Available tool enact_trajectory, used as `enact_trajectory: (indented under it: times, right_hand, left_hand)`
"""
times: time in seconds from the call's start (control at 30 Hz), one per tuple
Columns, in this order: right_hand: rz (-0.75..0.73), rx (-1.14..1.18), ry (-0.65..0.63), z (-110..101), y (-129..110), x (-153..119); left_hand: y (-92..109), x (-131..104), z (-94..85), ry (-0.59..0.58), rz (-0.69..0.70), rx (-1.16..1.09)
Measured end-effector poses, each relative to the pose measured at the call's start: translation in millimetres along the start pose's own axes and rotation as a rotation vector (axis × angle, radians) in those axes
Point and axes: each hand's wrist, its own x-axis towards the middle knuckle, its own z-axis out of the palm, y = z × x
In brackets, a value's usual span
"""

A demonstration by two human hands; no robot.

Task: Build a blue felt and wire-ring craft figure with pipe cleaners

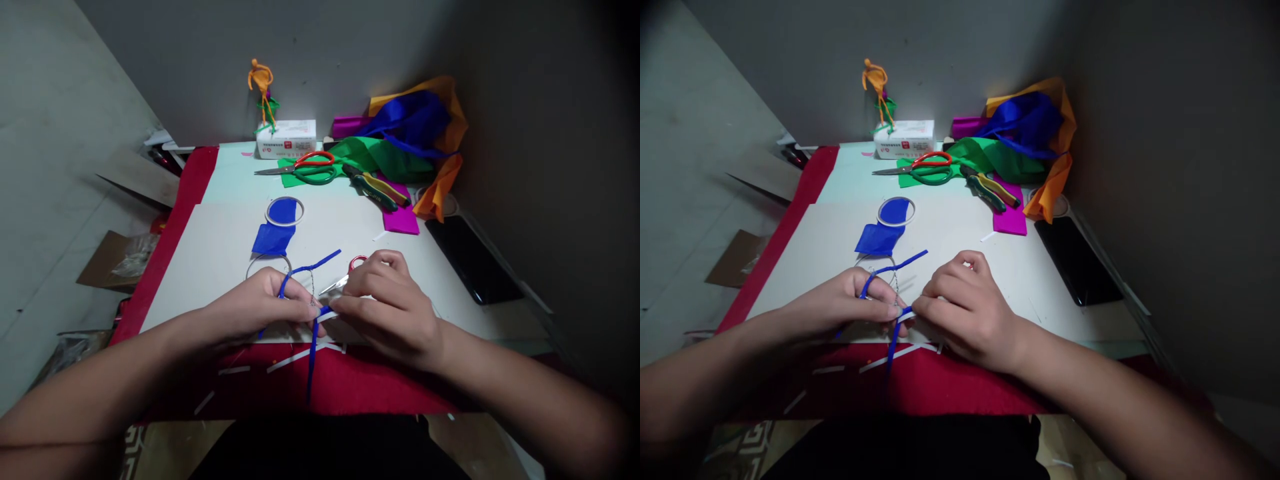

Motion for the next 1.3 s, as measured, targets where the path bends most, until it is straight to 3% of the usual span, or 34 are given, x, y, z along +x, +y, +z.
enact_trajectory:
  times: [0.27,0.5,0.7,1.3]
  right_hand:
    - [-0.024,-0.046,0.008,0,-9,1]
    - [0.138,0.016,-0.038,9,-16,-1]
    - [0.185,0.072,-0.052,9,-19,0]
    - [0.122,0.033,0.000,6,-20,-1]
  left_hand:
    - [4,3,2.5,0.109,0.029,0.030]
    - [5,2,4.8,0.187,0.014,0.169]
    - [6,3,4.6,0.178,0.024,0.227]
    - [4,2,3.7,0.203,0.053,0.229]
